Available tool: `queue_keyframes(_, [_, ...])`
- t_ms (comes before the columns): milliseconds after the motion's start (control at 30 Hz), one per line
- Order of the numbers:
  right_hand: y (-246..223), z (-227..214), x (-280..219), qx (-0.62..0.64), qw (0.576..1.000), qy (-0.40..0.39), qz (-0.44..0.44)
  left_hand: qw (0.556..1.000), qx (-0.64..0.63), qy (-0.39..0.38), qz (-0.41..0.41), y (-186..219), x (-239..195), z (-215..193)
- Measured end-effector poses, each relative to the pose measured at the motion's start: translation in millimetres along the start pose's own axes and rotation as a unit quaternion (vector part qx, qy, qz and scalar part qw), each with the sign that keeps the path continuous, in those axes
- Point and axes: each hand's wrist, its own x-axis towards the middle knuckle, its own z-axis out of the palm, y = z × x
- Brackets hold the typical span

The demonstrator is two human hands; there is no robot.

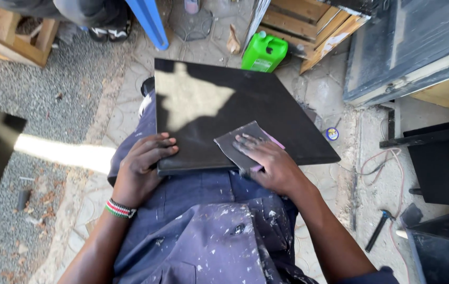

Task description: The person sands a black rectangular board with a sanding block, then pours a liquid from a green container into a paint bucket. They dip a cloth into the mixture and apply it to the board's surface.

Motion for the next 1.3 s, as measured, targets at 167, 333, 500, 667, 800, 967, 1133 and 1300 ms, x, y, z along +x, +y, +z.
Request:
queue_keyframes(167, [46, 10, -9, -0.194, 0.968, 0.16, -0.016, 0.999, -0.011, 0.026, -0.017, 19, 49, 9])
queue_keyframes(333, [109, -42, 27, -0.278, 0.923, 0.267, -0.019, 0.998, -0.011, 0.047, -0.036, 12, 145, 20])
queue_keyframes(500, [67, -164, 100, -0.186, 0.955, 0.207, 0.1, 0.976, -0.177, 0.124, -0.019, -6, 262, 13])
queue_keyframes(667, [24, -233, 149, -0.17, 0.968, 0.169, 0.079, 0.953, -0.228, 0.101, -0.175, -154, 245, 34])
queue_keyframes(800, [22, -269, 190, -0.172, 0.968, 0.099, 0.153, 0.948, -0.192, 0.187, -0.173, -194, 247, 67])
queue_keyframes(967, [11, -329, 205, -0.003, 0.973, 0.121, 0.198, 0.937, -0.07, 0.232, -0.25, -72, 298, 37])
queue_keyframes(1133, [-11, -355, 229, 0.028, 0.964, 0.143, 0.221, 0.922, -0.006, 0.257, -0.291, -23, 311, 18])
queue_keyframes(1300, [-38, -360, 270, 0.007, 0.949, 0.169, 0.267, 0.872, -0.064, 0.23, -0.428, -3, 305, 7])
